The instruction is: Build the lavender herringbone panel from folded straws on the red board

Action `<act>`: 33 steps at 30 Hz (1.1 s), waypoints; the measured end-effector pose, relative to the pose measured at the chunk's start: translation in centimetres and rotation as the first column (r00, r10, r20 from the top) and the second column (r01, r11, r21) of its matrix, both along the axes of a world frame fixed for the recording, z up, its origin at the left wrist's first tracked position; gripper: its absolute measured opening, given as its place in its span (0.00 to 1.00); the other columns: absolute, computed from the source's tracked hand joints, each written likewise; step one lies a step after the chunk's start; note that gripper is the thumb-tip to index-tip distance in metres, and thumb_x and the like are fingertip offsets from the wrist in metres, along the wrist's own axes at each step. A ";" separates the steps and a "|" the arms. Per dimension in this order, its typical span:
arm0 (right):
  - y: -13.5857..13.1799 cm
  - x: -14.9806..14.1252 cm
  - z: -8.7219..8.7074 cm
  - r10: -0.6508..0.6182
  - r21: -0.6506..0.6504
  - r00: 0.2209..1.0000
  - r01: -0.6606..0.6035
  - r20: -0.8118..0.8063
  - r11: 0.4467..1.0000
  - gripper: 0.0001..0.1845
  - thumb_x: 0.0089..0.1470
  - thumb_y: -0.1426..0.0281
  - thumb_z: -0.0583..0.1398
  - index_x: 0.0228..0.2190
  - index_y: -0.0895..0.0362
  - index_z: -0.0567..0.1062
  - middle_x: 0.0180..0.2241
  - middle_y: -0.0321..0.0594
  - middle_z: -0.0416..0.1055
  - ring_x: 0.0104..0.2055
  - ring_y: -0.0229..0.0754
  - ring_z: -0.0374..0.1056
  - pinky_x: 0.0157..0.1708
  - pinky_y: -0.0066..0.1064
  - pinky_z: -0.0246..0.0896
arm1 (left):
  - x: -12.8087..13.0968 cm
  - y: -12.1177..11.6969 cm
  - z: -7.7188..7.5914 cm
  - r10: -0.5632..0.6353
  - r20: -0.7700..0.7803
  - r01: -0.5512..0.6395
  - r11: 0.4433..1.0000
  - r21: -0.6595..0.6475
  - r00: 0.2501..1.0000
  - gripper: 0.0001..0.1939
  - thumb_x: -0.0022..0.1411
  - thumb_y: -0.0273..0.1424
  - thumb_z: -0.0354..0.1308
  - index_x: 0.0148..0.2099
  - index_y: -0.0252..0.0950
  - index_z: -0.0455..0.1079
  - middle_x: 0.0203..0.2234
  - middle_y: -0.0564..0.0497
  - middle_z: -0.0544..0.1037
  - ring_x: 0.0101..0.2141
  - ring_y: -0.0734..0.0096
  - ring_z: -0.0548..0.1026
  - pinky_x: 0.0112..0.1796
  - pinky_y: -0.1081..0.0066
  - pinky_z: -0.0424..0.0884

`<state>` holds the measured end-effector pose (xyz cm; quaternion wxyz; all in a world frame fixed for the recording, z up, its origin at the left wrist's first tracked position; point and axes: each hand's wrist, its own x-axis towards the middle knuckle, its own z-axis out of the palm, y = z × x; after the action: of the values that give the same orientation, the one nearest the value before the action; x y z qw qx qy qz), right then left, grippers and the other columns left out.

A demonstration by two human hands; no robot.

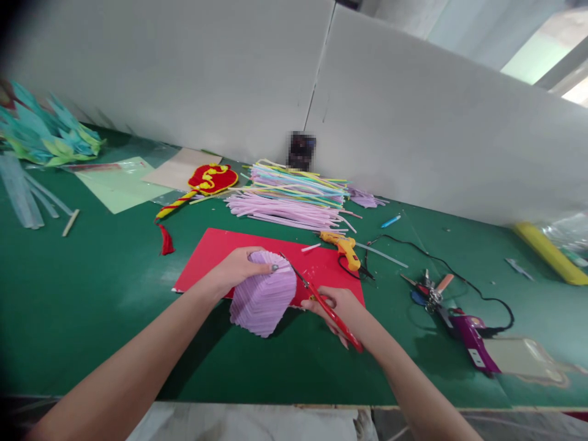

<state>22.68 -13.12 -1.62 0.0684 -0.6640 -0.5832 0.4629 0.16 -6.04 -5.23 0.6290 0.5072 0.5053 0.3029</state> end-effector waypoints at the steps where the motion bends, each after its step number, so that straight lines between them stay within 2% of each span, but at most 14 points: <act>1: 0.1 0.3 -0.2 0.021 0.034 0.999 -0.022 0.033 0.999 0.19 0.45 0.51 0.57 0.27 0.55 0.68 0.08 0.25 0.56 0.07 0.31 0.50 0.09 0.23 0.46 | 0.0 0.0 0.0 0.004 -0.010 -0.004 1.000 0.000 1.000 0.18 0.39 0.38 0.67 0.33 0.34 0.71 0.27 0.50 0.77 0.28 0.68 0.74 0.27 0.74 0.67; 3: 0.3 1.2 -0.7 0.045 0.146 0.990 -0.064 0.133 0.987 0.18 0.45 0.52 0.58 0.27 0.55 0.69 0.11 0.28 0.61 0.12 0.34 0.58 0.15 0.25 0.54 | 0.0 0.1 -0.1 0.023 -0.034 -0.023 1.000 -0.002 0.999 0.19 0.39 0.38 0.67 0.33 0.34 0.71 0.28 0.50 0.77 0.29 0.67 0.74 0.27 0.73 0.67; 6: 0.6 3.4 -1.1 0.002 0.313 0.951 -0.104 0.310 0.944 0.18 0.44 0.53 0.59 0.32 0.52 0.72 0.22 0.35 0.72 0.25 0.41 0.68 0.26 0.29 0.61 | -0.1 0.3 -0.2 0.044 -0.063 -0.043 0.999 0.012 0.997 0.20 0.39 0.39 0.67 0.34 0.34 0.71 0.30 0.48 0.78 0.31 0.65 0.75 0.28 0.72 0.68; 8: 0.6 5.0 -1.4 -0.035 0.338 0.917 -0.111 0.396 0.935 0.21 0.45 0.52 0.58 0.39 0.50 0.72 0.30 0.38 0.75 0.31 0.45 0.70 0.30 0.32 0.62 | -0.2 0.4 -0.3 0.054 -0.070 -0.052 0.998 0.029 0.996 0.20 0.40 0.40 0.66 0.35 0.34 0.71 0.31 0.48 0.78 0.31 0.64 0.75 0.29 0.72 0.68; 11: 0.3 7.1 -1.9 -0.072 0.290 0.845 -0.101 0.531 0.952 0.25 0.48 0.51 0.54 0.45 0.49 0.69 0.33 0.41 0.75 0.30 0.48 0.71 0.30 0.36 0.62 | -0.2 0.5 -0.4 0.068 -0.077 -0.065 0.997 0.037 0.995 0.20 0.40 0.41 0.66 0.35 0.34 0.71 0.31 0.48 0.78 0.32 0.64 0.74 0.29 0.72 0.67; 13: 0.0 8.3 -2.5 -0.062 0.303 0.843 -0.123 0.535 0.945 0.25 0.50 0.55 0.54 0.48 0.50 0.68 0.37 0.43 0.75 0.34 0.49 0.71 0.34 0.37 0.62 | -0.2 0.5 -0.4 0.071 -0.088 -0.068 0.997 0.034 0.994 0.22 0.40 0.42 0.66 0.36 0.34 0.71 0.32 0.47 0.78 0.33 0.63 0.74 0.30 0.71 0.67; 16: -0.3 9.2 -3.0 -0.027 0.385 0.871 -0.189 0.490 0.904 0.26 0.50 0.59 0.56 0.50 0.51 0.67 0.44 0.44 0.71 0.44 0.49 0.68 0.43 0.38 0.60 | -0.2 0.6 -0.5 0.073 -0.107 -0.070 0.997 0.035 0.992 0.23 0.39 0.42 0.66 0.36 0.34 0.72 0.33 0.46 0.78 0.34 0.62 0.74 0.31 0.70 0.67; 19: -0.3 8.7 -2.6 -0.070 0.483 0.876 -0.195 0.477 0.854 0.22 0.49 0.57 0.56 0.45 0.51 0.73 0.41 0.44 0.70 0.42 0.48 0.68 0.45 0.40 0.60 | -0.2 0.7 -0.7 0.078 -0.122 -0.071 0.996 0.059 0.989 0.23 0.39 0.43 0.66 0.37 0.34 0.71 0.33 0.46 0.78 0.34 0.62 0.74 0.31 0.70 0.67; 21: 0.0 7.3 -1.7 -0.115 0.565 0.897 -0.166 0.427 0.808 0.19 0.50 0.56 0.55 0.39 0.52 0.76 0.39 0.44 0.69 0.40 0.47 0.67 0.43 0.39 0.61 | -0.1 0.7 -0.7 0.076 -0.133 -0.066 0.995 0.076 0.988 0.23 0.40 0.44 0.66 0.36 0.34 0.71 0.33 0.47 0.77 0.34 0.62 0.74 0.30 0.71 0.66; 23: 0.5 5.2 -0.8 -0.138 0.631 0.938 -0.101 0.318 0.769 0.19 0.52 0.56 0.54 0.39 0.52 0.75 0.37 0.44 0.70 0.38 0.45 0.67 0.39 0.37 0.62 | -0.1 0.8 -0.8 0.073 -0.151 -0.061 0.994 0.085 0.986 0.23 0.40 0.44 0.65 0.35 0.34 0.71 0.32 0.48 0.77 0.33 0.63 0.74 0.29 0.71 0.66; 26: 1.6 1.4 0.1 -0.079 0.637 0.991 -0.006 0.105 0.771 0.15 0.52 0.58 0.56 0.37 0.51 0.75 0.36 0.41 0.71 0.37 0.44 0.67 0.38 0.36 0.62 | 0.0 0.8 -0.9 0.084 -0.192 -0.066 0.993 0.103 0.978 0.22 0.40 0.45 0.65 0.34 0.34 0.71 0.29 0.49 0.77 0.32 0.64 0.73 0.29 0.72 0.65; 30: 3.4 -2.7 -0.8 0.011 0.606 0.984 0.099 -0.175 0.789 0.12 0.48 0.60 0.60 0.33 0.54 0.75 0.34 0.40 0.73 0.37 0.42 0.68 0.38 0.34 0.62 | 0.0 0.8 -1.1 0.091 -0.170 -0.073 0.991 0.111 0.981 0.22 0.40 0.44 0.65 0.35 0.34 0.71 0.29 0.49 0.77 0.31 0.64 0.74 0.28 0.72 0.65; 33: 4.6 -3.9 -2.2 0.024 0.563 0.947 0.170 -0.320 0.809 0.13 0.46 0.61 0.61 0.33 0.55 0.74 0.33 0.39 0.73 0.37 0.41 0.68 0.37 0.32 0.62 | 0.0 0.7 -1.1 0.100 -0.156 -0.084 0.991 0.105 0.983 0.22 0.41 0.43 0.65 0.36 0.34 0.71 0.31 0.47 0.77 0.33 0.63 0.74 0.29 0.72 0.66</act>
<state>18.77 -8.55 -3.78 0.3777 -0.5515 -0.6522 0.3576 0.18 -5.31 -6.36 0.5458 0.5363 0.5618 0.3145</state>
